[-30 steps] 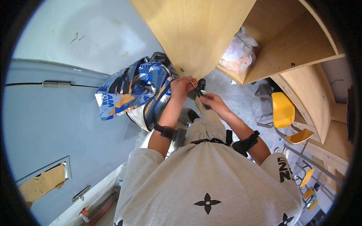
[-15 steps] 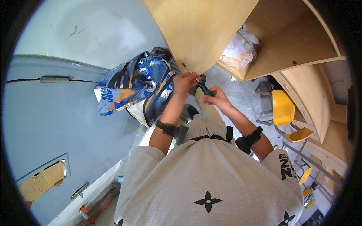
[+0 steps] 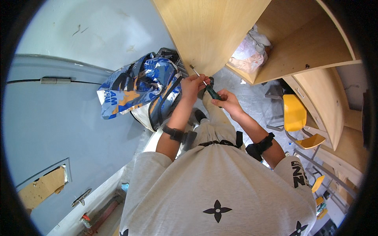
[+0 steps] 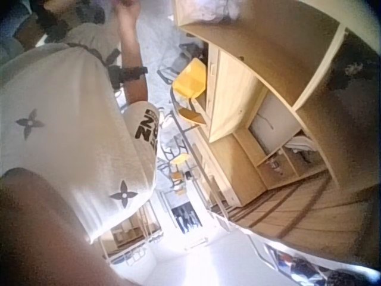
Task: The person uses a screwdriver to tighten the screws on the hinges of a wooden cabinet door, checking the fit by opening and closing the door.
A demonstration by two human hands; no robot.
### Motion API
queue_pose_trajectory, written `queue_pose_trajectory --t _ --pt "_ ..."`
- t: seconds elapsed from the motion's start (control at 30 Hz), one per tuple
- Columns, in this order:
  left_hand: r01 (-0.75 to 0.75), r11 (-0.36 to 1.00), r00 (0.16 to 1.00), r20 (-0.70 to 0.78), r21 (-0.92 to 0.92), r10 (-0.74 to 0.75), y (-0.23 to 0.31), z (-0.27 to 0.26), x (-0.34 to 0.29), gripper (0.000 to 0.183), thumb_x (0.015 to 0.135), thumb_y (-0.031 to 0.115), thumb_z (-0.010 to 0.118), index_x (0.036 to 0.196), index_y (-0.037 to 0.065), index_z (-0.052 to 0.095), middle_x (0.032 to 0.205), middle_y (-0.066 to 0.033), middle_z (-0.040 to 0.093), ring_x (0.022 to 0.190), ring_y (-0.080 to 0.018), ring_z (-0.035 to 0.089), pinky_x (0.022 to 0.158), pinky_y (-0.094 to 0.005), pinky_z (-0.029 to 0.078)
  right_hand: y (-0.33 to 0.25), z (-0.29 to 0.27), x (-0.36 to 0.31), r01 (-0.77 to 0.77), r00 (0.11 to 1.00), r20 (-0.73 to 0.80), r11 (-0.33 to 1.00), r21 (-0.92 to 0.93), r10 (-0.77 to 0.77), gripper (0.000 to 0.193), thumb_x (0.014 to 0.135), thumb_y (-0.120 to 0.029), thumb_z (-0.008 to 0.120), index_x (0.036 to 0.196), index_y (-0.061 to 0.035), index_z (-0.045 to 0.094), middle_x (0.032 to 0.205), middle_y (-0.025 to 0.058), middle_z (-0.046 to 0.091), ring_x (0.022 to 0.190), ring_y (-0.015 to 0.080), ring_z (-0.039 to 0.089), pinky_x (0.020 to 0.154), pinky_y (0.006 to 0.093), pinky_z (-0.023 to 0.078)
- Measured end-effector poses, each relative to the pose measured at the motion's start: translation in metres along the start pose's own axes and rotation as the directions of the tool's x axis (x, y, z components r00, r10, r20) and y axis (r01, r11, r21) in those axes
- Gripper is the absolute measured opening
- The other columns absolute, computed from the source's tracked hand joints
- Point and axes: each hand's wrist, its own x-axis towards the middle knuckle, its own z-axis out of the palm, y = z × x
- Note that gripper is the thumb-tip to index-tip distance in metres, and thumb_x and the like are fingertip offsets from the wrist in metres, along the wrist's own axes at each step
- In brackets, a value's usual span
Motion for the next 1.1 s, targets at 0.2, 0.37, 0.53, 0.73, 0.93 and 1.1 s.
queue_pose_trajectory --t 0.2,0.37,0.53,0.73,0.93,1.1 --pt "0.032 0.993 0.994 0.103 -0.115 -0.02 0.008 -0.003 0.0 0.027 0.083 0.006 0.054 0.1 -0.014 0.05 0.089 -0.0216 0.06 0.081 -0.0287 0.063 0.073 -0.0331 0.053 -0.012 -0.016 -0.002 -0.615 0.766 0.6 0.534 0.58 0.232 0.032 0.087 -0.025 0.053 0.105 0.0013 0.055 0.087 0.0102 0.062 0.083 0.0201 0.061 0.071 0.0275 0.046" --pt "0.023 0.999 0.998 0.063 0.029 -0.025 0.006 -0.008 -0.001 0.027 0.082 0.01 0.058 0.097 -0.012 0.054 0.092 -0.0193 0.061 0.083 -0.0256 0.063 0.074 -0.0323 0.053 0.005 -0.005 -0.003 -0.365 0.929 0.26 0.777 0.514 0.264 0.025 0.081 -0.019 0.061 0.099 -0.0024 0.057 0.089 0.0037 0.061 0.08 0.0158 0.058 0.067 0.0271 0.044" --pt "0.035 0.985 0.999 0.026 0.17 -0.04 0.006 -0.009 0.002 0.025 0.081 0.011 0.06 0.094 -0.011 0.055 0.093 -0.0183 0.062 0.083 -0.0244 0.063 0.073 -0.0321 0.053 0.007 -0.005 0.002 -0.372 0.923 0.289 0.779 0.505 0.254 0.028 0.08 -0.014 0.061 0.104 -0.0009 0.056 0.09 0.0034 0.061 0.08 0.0155 0.058 0.072 0.0291 0.047" --pt "0.05 0.995 0.995 0.087 -0.091 -0.042 0.011 -0.006 -0.001 0.024 0.081 0.01 0.059 0.093 -0.011 0.056 0.088 -0.0169 0.063 0.081 -0.0235 0.064 0.071 -0.0304 0.053 -0.012 -0.014 -0.003 -0.523 0.826 0.526 0.628 0.577 0.204 0.032 0.081 -0.015 0.062 0.108 -0.0006 0.054 0.089 0.0045 0.06 0.08 0.0171 0.058 0.078 0.0324 0.047" --pt "0.011 0.989 0.997 0.078 0.147 -0.023 0.007 -0.01 0.002 0.029 0.083 0.006 0.054 0.103 -0.015 0.048 0.095 -0.0219 0.06 0.085 -0.0286 0.063 0.074 -0.0339 0.053 0.007 -0.006 0.0 -0.299 0.951 0.214 0.842 0.449 0.224 0.027 0.084 -0.012 0.056 0.108 -0.0009 0.053 0.092 0.0097 0.062 0.083 0.0223 0.062 0.074 0.0343 0.048" --pt "0.025 0.999 0.998 0.056 -0.023 -0.023 0.009 -0.001 -0.001 0.026 0.082 0.009 0.057 0.097 -0.012 0.053 0.091 -0.0196 0.061 0.082 -0.0259 0.063 0.075 -0.0333 0.053 -0.018 -0.011 -0.002 -0.585 0.804 0.517 0.54 0.605 0.292 0.028 0.081 -0.011 0.061 0.106 -0.001 0.054 0.089 0.0105 0.062 0.075 0.0192 0.061 0.071 0.0335 0.047"
